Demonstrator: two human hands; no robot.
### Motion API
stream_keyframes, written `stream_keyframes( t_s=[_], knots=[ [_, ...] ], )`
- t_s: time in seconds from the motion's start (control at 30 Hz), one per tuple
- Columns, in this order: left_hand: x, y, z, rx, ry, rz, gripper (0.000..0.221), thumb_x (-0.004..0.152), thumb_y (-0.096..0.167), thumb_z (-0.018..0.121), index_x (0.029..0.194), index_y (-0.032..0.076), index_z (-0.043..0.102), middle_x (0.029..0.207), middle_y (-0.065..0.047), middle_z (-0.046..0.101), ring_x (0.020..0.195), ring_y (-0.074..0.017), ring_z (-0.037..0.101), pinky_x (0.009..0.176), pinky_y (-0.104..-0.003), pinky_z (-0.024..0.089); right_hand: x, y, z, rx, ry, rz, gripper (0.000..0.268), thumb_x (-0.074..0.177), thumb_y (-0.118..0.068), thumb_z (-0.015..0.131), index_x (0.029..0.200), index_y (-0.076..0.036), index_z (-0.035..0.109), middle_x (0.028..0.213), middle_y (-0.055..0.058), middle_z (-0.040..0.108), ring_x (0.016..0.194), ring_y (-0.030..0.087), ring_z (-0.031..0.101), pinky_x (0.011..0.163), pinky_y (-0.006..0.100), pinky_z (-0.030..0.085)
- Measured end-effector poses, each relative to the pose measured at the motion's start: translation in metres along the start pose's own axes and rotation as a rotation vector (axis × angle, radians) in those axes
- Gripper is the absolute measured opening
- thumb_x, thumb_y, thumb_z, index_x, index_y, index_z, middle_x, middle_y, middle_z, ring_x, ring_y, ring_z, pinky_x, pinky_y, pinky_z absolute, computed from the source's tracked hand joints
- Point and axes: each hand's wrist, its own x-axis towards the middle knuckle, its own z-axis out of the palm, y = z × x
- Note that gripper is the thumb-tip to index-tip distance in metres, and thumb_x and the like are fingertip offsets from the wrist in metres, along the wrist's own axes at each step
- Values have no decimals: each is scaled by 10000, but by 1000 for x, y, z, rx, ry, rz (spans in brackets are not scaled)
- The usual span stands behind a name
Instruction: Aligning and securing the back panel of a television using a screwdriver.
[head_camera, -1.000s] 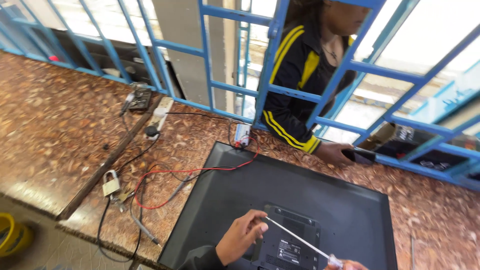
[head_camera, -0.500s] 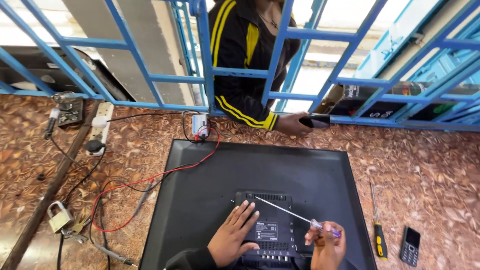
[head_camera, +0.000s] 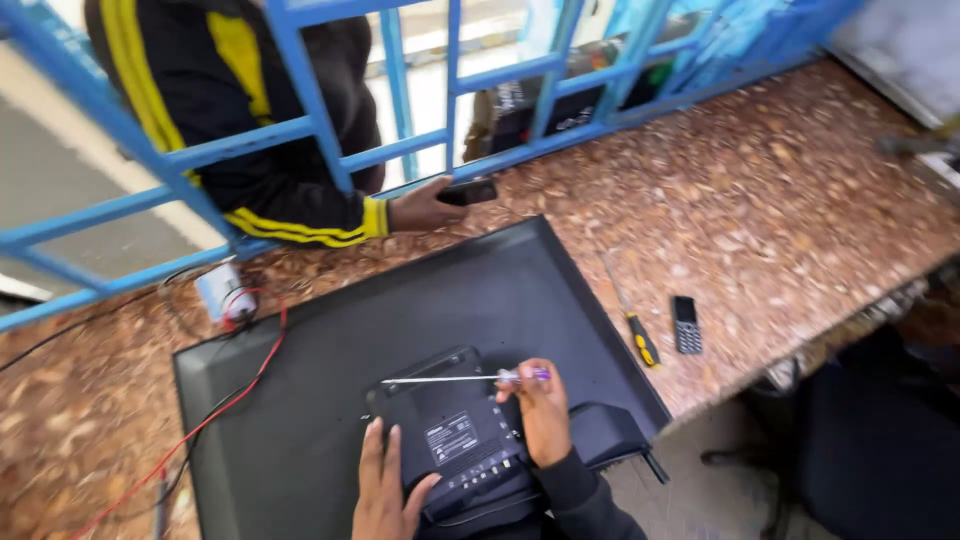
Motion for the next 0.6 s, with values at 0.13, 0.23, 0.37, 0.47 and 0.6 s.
stream_keyframes(
  t_s=[0.13,0.23,0.37,0.47,0.6],
  knots=[
    [-12,16,-7,-190,117,-295,753,804,341,741,1503,172,517,1566,-26,531,1396,-195,566,1033,-304,530,2,0,5,49,-69,95,217,945,-188,709,1045,-46,580,872,212,713,676,294,669,712,434,597],
    [-28,-14,23,-220,232,-177,745,815,395,694,1467,60,557,1493,-167,580,1341,-304,604,1128,-379,486,4,4,3,79,-57,136,144,989,-141,652,1042,-42,562,845,222,693,691,300,667,714,417,595],
    [-44,-59,52,-198,195,-80,705,802,307,711,1451,73,569,1547,-176,541,1378,-317,561,1152,-433,470,4,-5,9,49,-59,160,160,993,-175,650,1044,-51,564,880,237,713,685,303,691,782,404,589],
    [-53,-98,76,7,203,94,913,717,649,707,1455,129,575,1558,-180,542,1284,-331,634,1075,-413,535,1,-7,12,32,-90,156,157,1003,-179,645,1035,-52,558,884,220,707,694,284,693,781,383,582],
    [-56,-104,80,34,203,155,988,703,741,651,1433,79,579,1522,-287,528,1061,-338,710,911,-402,613,-1,-9,16,13,-118,180,200,998,-215,657,1040,-56,543,901,214,725,722,287,707,785,390,590]
  ],
)
